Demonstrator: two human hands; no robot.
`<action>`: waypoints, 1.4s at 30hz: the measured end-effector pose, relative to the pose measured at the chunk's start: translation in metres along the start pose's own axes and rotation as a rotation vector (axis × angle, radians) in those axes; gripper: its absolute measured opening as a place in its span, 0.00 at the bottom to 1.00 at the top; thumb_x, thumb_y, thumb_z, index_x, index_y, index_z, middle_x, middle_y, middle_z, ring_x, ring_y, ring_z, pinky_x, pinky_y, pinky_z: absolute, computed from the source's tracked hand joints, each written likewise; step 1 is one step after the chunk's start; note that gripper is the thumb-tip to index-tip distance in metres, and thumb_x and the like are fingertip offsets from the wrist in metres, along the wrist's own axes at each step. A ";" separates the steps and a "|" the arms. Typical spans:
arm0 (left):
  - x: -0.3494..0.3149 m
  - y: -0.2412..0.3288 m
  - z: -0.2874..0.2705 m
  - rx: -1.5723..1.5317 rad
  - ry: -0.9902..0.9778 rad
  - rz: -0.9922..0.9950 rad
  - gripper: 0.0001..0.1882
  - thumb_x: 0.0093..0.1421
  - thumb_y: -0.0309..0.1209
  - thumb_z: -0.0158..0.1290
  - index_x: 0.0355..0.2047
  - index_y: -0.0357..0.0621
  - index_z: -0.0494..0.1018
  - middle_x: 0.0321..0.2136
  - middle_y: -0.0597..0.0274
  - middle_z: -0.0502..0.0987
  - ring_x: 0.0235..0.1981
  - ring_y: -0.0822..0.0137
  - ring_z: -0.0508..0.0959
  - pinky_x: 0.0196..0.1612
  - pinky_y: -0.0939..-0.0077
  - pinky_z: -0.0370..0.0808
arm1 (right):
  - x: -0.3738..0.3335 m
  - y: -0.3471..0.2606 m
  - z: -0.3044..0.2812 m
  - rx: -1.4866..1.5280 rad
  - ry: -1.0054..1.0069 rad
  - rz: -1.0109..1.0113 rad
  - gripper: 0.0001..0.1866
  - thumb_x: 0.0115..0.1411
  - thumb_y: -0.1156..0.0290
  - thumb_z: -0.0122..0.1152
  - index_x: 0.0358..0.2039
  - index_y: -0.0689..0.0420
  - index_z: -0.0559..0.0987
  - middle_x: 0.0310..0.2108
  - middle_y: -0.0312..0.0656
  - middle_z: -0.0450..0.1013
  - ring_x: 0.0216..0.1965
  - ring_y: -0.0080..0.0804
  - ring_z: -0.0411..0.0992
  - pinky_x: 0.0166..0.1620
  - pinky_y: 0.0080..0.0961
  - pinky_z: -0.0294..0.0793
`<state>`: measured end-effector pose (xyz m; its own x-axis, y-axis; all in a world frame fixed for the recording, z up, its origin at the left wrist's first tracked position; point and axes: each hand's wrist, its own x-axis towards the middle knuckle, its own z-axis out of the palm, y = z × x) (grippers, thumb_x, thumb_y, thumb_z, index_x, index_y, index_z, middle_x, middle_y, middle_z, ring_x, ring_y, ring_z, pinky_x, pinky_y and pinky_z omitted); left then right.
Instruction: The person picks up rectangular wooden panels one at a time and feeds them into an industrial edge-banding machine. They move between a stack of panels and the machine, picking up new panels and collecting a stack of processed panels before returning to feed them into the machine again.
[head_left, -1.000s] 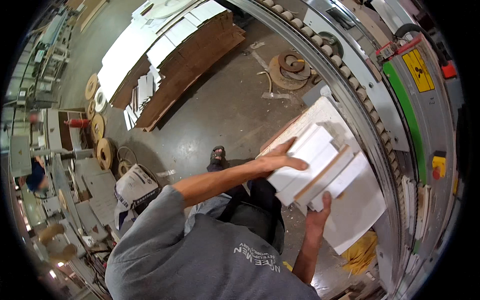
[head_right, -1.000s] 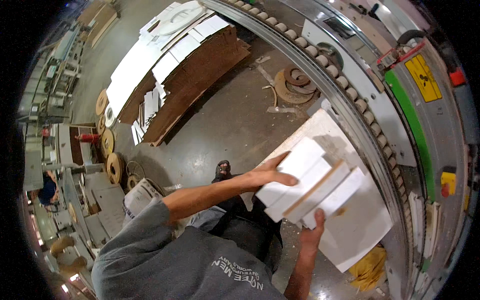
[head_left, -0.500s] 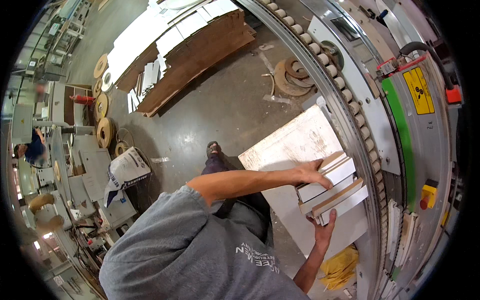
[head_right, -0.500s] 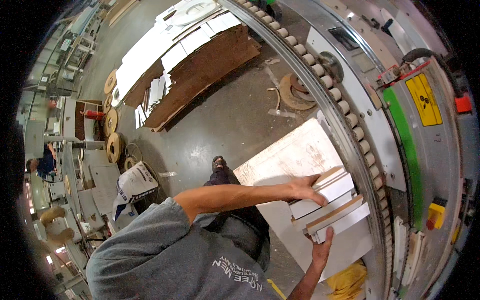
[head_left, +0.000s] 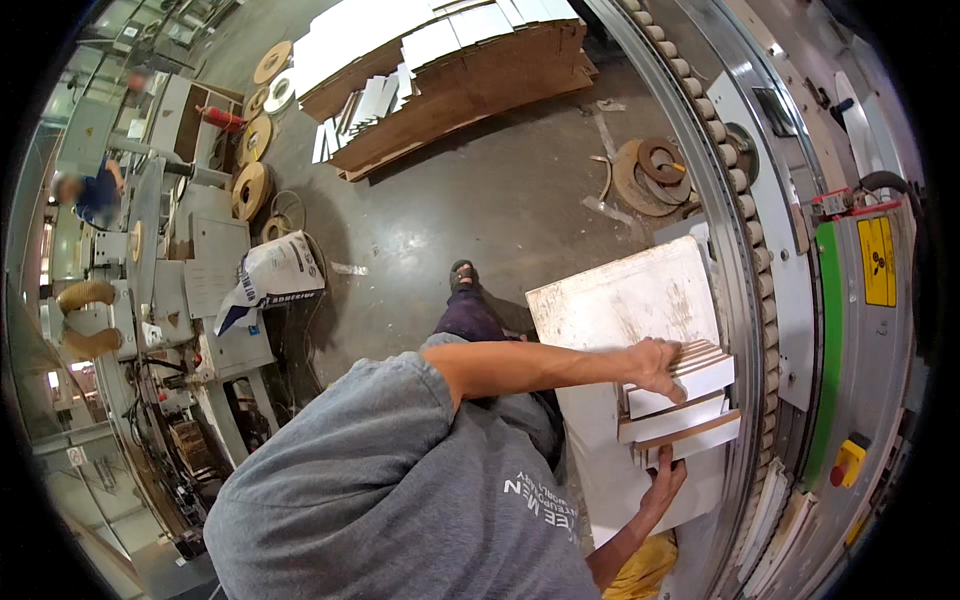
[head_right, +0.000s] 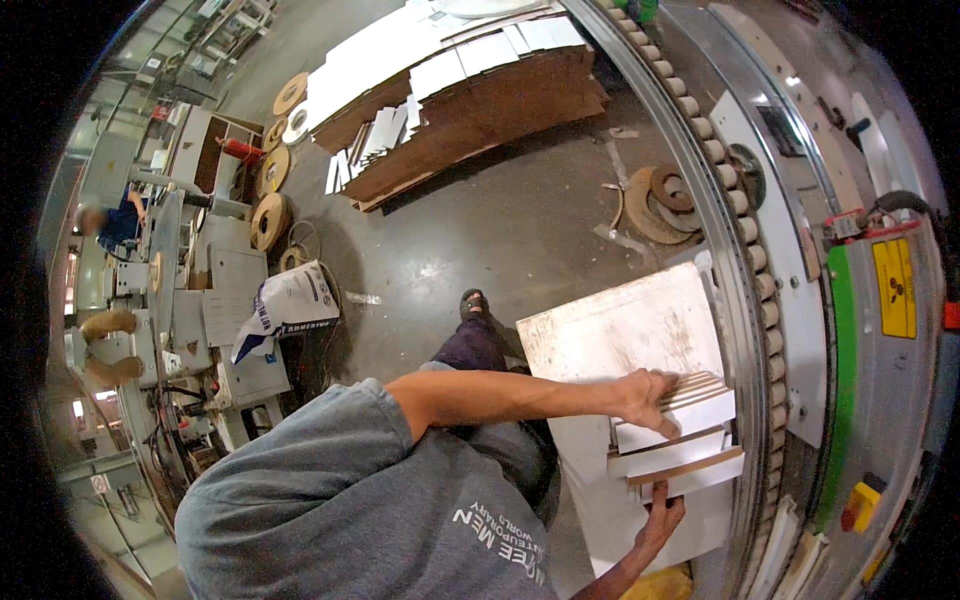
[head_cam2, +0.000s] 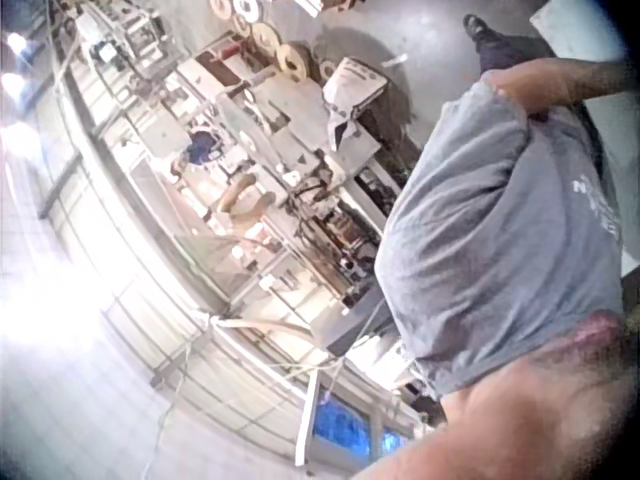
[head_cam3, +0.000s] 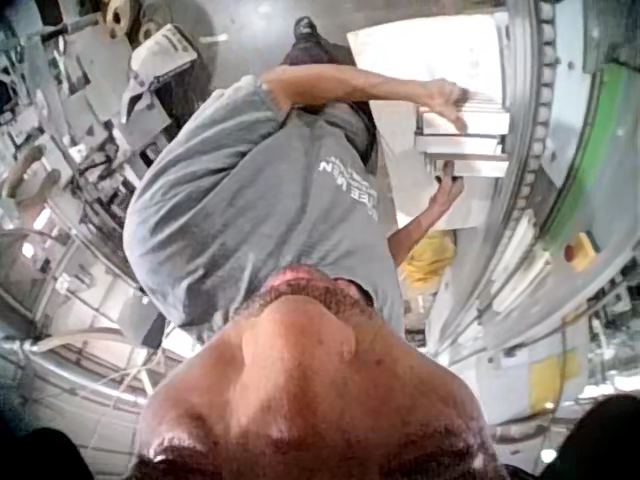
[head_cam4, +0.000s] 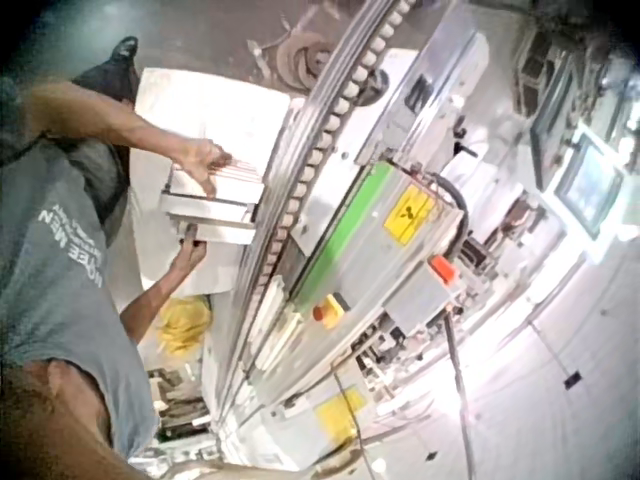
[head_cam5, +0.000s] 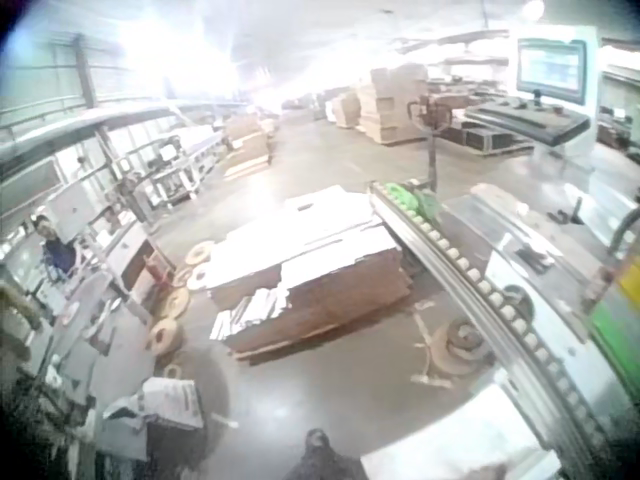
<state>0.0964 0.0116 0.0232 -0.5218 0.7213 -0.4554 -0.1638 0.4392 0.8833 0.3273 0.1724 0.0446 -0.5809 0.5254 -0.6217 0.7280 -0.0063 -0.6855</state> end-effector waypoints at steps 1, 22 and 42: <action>-0.003 0.001 -0.001 0.030 -0.013 0.005 0.54 0.36 0.56 0.66 0.57 0.29 0.66 0.46 0.34 0.76 0.48 0.41 0.77 0.53 0.62 0.75 | 0.002 0.006 0.001 -0.002 -0.006 -0.005 0.30 0.62 0.51 0.61 0.52 0.65 0.74 0.49 0.43 0.71 0.46 0.31 0.69 0.41 0.33 0.73; -0.021 0.021 -0.060 0.092 0.126 0.137 0.46 0.54 0.47 0.65 0.64 0.30 0.61 0.60 0.33 0.67 0.61 0.45 0.69 0.59 0.51 0.70 | -0.068 -0.007 0.037 0.746 0.794 -0.236 0.16 0.65 0.64 0.61 0.45 0.64 0.78 0.35 0.32 0.73 0.34 0.20 0.67 0.38 0.18 0.67; 0.005 0.092 -0.424 0.575 0.026 0.791 0.30 0.50 0.27 0.66 0.53 0.33 0.73 0.45 0.38 0.77 0.46 0.45 0.79 0.47 0.59 0.77 | 0.077 -0.356 0.411 0.732 0.235 -0.589 0.20 0.62 0.72 0.61 0.53 0.66 0.72 0.43 0.42 0.75 0.42 0.26 0.74 0.44 0.22 0.74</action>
<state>-0.2763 -0.1718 0.1495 -0.3250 0.9110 0.2540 0.6709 0.0327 0.7408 -0.1259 -0.1352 0.0850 -0.6348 0.7699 -0.0656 -0.1097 -0.1738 -0.9787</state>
